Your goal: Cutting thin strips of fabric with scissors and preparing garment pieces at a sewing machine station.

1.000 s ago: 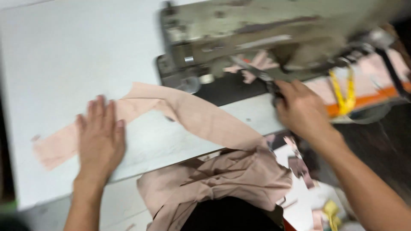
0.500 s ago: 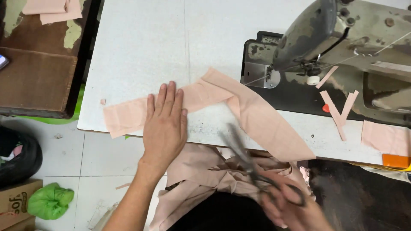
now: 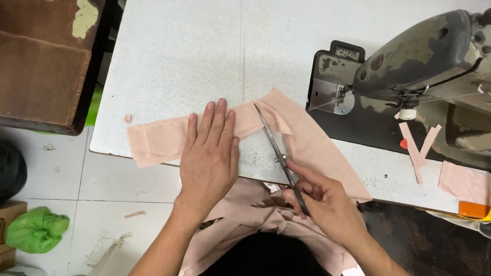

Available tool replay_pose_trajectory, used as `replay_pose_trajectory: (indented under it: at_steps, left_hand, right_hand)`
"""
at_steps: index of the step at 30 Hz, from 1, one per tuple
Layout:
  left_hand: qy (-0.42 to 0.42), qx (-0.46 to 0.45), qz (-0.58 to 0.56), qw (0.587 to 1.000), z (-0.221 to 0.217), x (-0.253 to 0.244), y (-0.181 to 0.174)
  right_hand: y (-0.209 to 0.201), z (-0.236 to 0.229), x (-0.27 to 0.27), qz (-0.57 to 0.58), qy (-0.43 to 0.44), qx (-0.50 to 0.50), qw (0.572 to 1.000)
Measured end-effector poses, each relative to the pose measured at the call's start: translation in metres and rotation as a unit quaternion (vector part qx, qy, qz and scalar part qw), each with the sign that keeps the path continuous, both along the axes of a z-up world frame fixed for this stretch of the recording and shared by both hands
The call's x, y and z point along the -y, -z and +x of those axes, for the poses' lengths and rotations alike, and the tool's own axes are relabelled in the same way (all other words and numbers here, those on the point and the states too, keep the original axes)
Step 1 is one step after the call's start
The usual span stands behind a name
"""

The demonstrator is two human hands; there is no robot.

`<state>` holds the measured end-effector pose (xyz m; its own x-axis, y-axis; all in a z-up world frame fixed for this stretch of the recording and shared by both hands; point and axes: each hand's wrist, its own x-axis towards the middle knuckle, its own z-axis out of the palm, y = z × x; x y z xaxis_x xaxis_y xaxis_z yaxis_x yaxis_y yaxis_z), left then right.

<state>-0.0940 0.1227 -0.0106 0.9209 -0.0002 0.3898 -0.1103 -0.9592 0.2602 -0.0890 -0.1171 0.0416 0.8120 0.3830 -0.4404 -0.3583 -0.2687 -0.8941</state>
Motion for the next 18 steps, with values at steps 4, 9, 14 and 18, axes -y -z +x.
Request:
replay_pose_trajectory:
  at_steps: [4,9,14,18]
  left_hand:
    - [-0.003,-0.003,0.001,1.0,0.001,0.0,-0.001]
    - [-0.002,0.004,0.003,1.0,0.001,0.0,0.0]
    - [-0.001,0.007,-0.005,1.0,0.0,0.001,0.001]
    - [0.002,-0.011,-0.025,1.0,0.001,0.001,0.004]
  right_hand:
    - [-0.004,0.002,0.001,-0.038,-0.02,0.026,0.999]
    - [-0.008,0.005,0.0,-0.035,-0.008,0.006,0.999]
    - [-0.019,0.02,-0.009,-0.044,-0.002,0.001,0.999]
    - [0.001,0.031,-0.009,0.031,-0.01,0.019,0.999]
